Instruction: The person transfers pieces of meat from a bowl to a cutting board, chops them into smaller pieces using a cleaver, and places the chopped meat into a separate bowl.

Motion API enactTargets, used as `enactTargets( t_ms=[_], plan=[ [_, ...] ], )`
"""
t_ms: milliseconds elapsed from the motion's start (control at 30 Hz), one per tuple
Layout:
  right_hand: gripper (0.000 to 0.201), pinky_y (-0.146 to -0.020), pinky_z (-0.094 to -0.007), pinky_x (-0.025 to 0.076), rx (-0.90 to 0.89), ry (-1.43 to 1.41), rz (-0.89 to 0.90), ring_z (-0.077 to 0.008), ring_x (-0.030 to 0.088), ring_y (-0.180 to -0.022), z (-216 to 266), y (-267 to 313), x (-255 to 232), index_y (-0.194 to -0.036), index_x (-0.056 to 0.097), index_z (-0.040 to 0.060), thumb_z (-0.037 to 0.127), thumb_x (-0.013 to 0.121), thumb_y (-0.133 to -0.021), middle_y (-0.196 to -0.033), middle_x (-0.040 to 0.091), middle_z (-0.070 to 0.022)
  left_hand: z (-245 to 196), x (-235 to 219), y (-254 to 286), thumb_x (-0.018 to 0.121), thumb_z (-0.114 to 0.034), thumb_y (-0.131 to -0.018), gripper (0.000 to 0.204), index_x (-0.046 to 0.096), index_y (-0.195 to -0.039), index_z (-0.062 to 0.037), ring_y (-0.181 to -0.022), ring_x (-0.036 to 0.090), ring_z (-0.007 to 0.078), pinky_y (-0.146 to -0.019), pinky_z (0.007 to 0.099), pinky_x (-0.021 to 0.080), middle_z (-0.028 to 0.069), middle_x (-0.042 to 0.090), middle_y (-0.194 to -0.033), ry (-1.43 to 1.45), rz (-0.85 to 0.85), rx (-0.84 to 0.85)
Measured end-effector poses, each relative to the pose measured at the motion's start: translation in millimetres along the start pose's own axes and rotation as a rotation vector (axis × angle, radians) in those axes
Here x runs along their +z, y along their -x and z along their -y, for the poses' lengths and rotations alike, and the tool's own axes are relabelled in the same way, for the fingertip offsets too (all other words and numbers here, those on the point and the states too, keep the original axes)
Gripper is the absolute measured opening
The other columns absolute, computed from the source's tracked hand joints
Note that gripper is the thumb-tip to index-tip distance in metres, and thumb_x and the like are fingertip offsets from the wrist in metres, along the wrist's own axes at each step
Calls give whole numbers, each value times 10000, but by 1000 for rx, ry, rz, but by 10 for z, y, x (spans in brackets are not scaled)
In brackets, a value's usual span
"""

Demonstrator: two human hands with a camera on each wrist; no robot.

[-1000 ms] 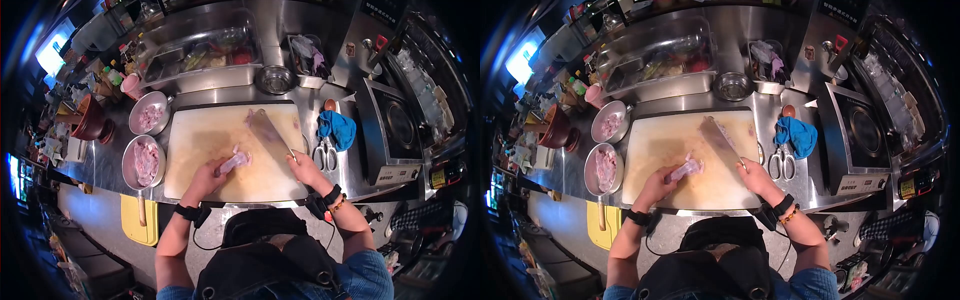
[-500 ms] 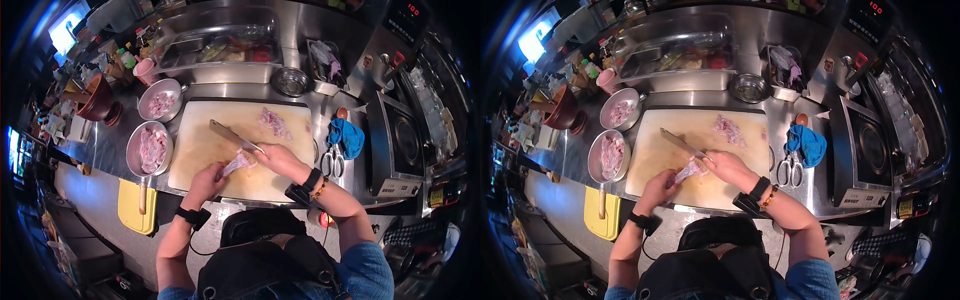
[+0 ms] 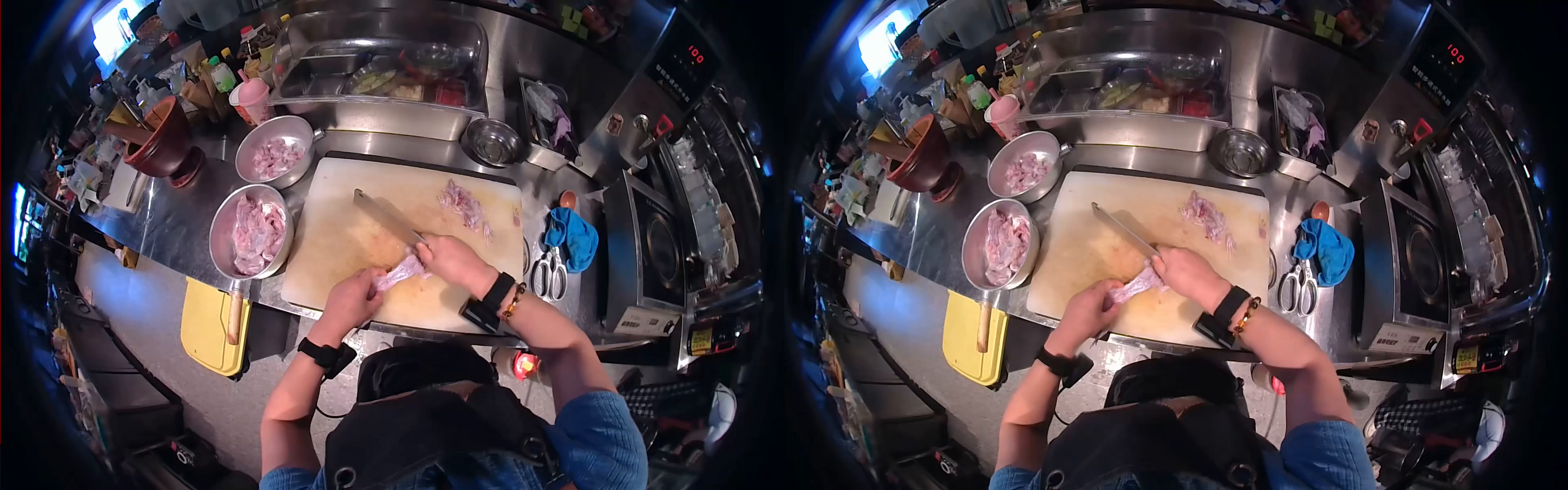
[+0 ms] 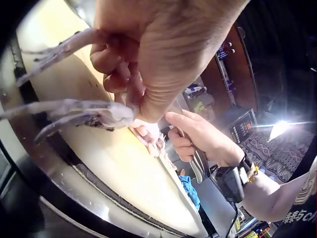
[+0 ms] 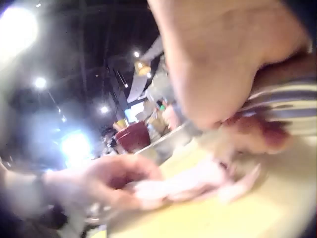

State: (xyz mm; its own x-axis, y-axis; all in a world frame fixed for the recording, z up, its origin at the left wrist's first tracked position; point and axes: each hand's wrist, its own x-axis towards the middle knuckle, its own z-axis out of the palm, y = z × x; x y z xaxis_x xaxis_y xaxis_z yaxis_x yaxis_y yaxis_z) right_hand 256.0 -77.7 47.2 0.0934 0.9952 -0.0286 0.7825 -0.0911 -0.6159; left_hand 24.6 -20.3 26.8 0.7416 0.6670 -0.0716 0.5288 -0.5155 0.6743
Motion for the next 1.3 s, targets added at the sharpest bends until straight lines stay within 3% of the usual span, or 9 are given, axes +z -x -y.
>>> enactTargets(
  t_ms=[233, 367, 467, 600, 700, 933, 1033, 1167, 1300],
  plan=[
    [303, -737, -487, 487, 49, 12, -18, -425, 613, -786, -362, 193, -64, -995, 587, 0, 274, 464, -957, -801, 637, -236, 37, -47, 83, 677, -143, -772, 332, 599, -1095, -124, -731, 645, 284, -675, 372, 509, 102, 644, -785, 81, -53, -60],
    [300, -740, -481, 492, 305, -36, -55, -438, 616, -807, -253, 336, -215, -1033, 576, -15, 251, 461, -955, -811, 637, -252, 80, 78, 91, 695, -152, -778, 334, 578, -1089, -122, -735, 649, 260, -678, 355, 512, 98, 652, -816, 155, -18, -152],
    [296, -717, -456, 496, 502, -491, 25, -455, 616, -796, 68, 601, -296, -1056, 561, -26, 241, 472, -963, -813, 627, -282, -11, 93, 149, 715, -142, -782, 358, 542, -1093, -114, -733, 643, 235, -685, 342, 508, 95, 649, -845, 135, 73, -183],
    [280, -702, -502, 480, 145, -161, -103, -472, 596, -787, 8, 797, -43, -1054, 558, -20, 230, 483, -954, -780, 614, -291, -76, 124, 200, 720, -144, -782, 351, 526, -1073, -111, -755, 650, 265, -686, 353, 505, 104, 654, -858, 118, 103, -158],
    [270, -675, -499, 472, 140, -94, -133, -468, 596, -760, -76, 806, 20, -1049, 559, -24, 221, 495, -956, -748, 605, -282, -116, 184, 230, 713, -155, -785, 332, 513, -1046, -109, -768, 654, 303, -681, 372, 505, 120, 655, -838, 139, 90, -151],
    [262, -639, -484, 468, 175, -256, -344, -443, 599, -698, 627, 753, -519, -1056, 554, -27, 212, 503, -962, -724, 608, -254, -44, 317, 261, 699, -179, -783, 306, 509, -1008, -96, -761, 641, 372, -651, 420, 499, 148, 649, -788, 183, 1, -53],
    [267, -673, -495, 480, 109, 33, -56, -446, 605, -723, -4, 767, 172, -1058, 551, -23, 215, 465, -972, -752, 622, -254, -15, 339, 259, 694, -170, -771, 304, 507, -998, -94, -754, 638, 375, -645, 425, 497, 147, 647, -783, 186, -19, -33],
    [270, -721, -505, 483, 266, 10, 51, -442, 614, -800, 160, 757, 49, -1046, 561, -7, 231, 461, -967, -818, 632, -269, 21, 252, 294, 686, -153, -749, 304, 504, -985, -96, -740, 633, 374, -636, 428, 494, 144, 639, -773, 104, -13, -37],
    [270, -714, -503, 485, 208, -106, -33, -444, 613, -778, -101, 904, 15, -1045, 574, -2, 236, 477, -961, -801, 634, -263, 47, 145, 294, 701, -127, -731, 340, 501, -1004, -93, -734, 644, 332, -644, 398, 498, 126, 632, -779, -28, -14, -119]
  ],
)
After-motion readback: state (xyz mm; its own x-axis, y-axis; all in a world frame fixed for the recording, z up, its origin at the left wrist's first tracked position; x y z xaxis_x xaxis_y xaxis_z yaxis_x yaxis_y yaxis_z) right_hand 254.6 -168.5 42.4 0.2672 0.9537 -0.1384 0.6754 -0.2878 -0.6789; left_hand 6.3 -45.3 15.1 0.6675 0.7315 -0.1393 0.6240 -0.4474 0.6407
